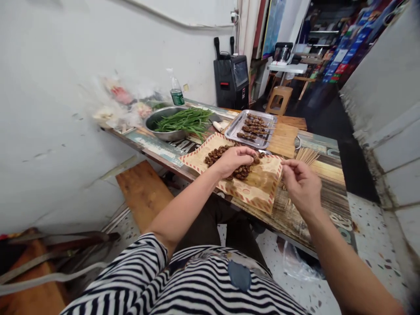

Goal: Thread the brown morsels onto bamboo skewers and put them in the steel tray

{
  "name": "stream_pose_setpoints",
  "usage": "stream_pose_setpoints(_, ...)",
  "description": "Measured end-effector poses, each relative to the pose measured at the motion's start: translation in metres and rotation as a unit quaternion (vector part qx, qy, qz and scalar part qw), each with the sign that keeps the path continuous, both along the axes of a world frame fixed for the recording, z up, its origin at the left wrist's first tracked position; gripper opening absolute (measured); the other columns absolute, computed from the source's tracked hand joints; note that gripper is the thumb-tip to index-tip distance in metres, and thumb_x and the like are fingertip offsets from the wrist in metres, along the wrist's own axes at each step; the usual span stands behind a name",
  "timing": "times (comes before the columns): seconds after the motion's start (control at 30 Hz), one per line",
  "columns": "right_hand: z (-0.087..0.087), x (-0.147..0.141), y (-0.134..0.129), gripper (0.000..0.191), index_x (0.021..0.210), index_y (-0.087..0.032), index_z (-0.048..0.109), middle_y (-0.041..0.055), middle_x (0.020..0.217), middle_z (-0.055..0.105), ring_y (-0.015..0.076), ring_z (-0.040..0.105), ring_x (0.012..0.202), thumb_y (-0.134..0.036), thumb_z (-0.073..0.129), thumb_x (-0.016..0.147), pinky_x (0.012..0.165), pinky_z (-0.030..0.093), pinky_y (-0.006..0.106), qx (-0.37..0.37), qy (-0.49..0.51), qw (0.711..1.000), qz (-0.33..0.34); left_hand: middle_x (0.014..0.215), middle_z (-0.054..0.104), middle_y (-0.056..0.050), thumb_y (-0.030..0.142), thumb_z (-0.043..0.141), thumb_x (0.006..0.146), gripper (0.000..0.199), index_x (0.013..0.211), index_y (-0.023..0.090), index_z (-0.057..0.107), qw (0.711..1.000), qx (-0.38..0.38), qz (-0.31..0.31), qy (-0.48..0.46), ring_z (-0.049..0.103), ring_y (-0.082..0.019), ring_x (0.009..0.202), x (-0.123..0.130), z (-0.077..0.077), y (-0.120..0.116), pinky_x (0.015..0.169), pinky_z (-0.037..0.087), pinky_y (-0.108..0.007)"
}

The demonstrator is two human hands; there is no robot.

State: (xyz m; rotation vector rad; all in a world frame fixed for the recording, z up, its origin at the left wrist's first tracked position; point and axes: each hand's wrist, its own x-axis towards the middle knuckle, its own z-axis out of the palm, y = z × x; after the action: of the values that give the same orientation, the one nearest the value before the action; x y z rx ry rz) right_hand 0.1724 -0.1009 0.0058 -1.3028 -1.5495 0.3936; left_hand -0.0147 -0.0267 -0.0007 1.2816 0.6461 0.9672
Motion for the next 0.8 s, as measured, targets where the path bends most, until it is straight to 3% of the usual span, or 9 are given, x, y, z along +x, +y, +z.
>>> stream_pose_setpoints(0.13, 0.005, -0.026, 0.004, 0.022, 0.094, -0.019, 0.059, -0.0043, 0.060, 0.047, 0.0069, 0.041, 0.048, -0.032, 0.058, 0.076, 0.045, 0.034, 0.020, 0.003, -0.076, 0.997, 0.033, 0.075, 0.061, -0.002, 0.015, 0.064, 0.061, 0.017, 0.077, 0.010, 0.060, 0.995, -0.078, -0.008, -0.067, 0.059, -0.010, 0.069, -0.005, 0.002, -0.009, 0.080, 0.043, -0.031)
stream_pose_setpoints(0.3, 0.007, -0.042, 0.012, 0.017, 0.087, -0.018, 0.060, -0.0040, 0.059, 0.047, 0.0093, 0.044, 0.052, -0.028, 0.061, 0.072, 0.051, 0.036, 0.022, 0.069, -0.185, 0.980, -0.007, 0.074, 0.061, -0.001, 0.017, 0.069, 0.062, 0.022, 0.082, 0.011, 0.061, 0.990, -0.109, -0.001, -0.093, 0.060, -0.009, 0.067, -0.006, 0.001, -0.017, 0.079, 0.044, -0.030)
stream_pose_setpoints(0.5, 0.003, -0.050, 0.016, 0.012, 0.081, -0.017, 0.059, -0.0042, 0.056, 0.047, 0.0096, 0.045, 0.051, -0.026, 0.058, 0.073, 0.052, 0.037, 0.022, 0.086, -0.190, 0.977, -0.034, 0.075, 0.063, -0.002, 0.018, 0.071, 0.062, 0.023, 0.082, 0.012, 0.061, 0.972, -0.180, 0.028, -0.149, 0.060, -0.010, 0.069, -0.005, -0.001, -0.025, 0.078, 0.044, -0.029)
stream_pose_setpoints(0.67, 0.001, -0.055, 0.019, 0.011, 0.078, -0.016, 0.058, -0.0038, 0.056, 0.046, 0.0102, 0.045, 0.053, -0.026, 0.057, 0.073, 0.053, 0.037, 0.023, 0.119, -0.202, 0.970, -0.064, 0.071, 0.063, -0.002, 0.021, 0.070, 0.065, 0.018, 0.078, 0.011, 0.061, 0.944, -0.261, 0.013, -0.201, 0.059, -0.008, 0.066, 0.000, 0.001, -0.034, 0.070, 0.045, -0.023)
stream_pose_setpoints(0.8, -0.001, -0.059, 0.018, 0.008, 0.076, -0.017, 0.057, -0.0032, 0.057, 0.046, 0.0110, 0.044, 0.054, -0.024, 0.056, 0.073, 0.055, 0.037, 0.023, 0.131, -0.216, 0.966, -0.062, 0.069, 0.062, -0.002, 0.020, 0.072, 0.062, 0.019, 0.074, 0.009, 0.062, 0.942, -0.248, 0.086, -0.210, 0.057, -0.007, 0.064, 0.005, 0.003, -0.039, 0.068, 0.045, -0.022)
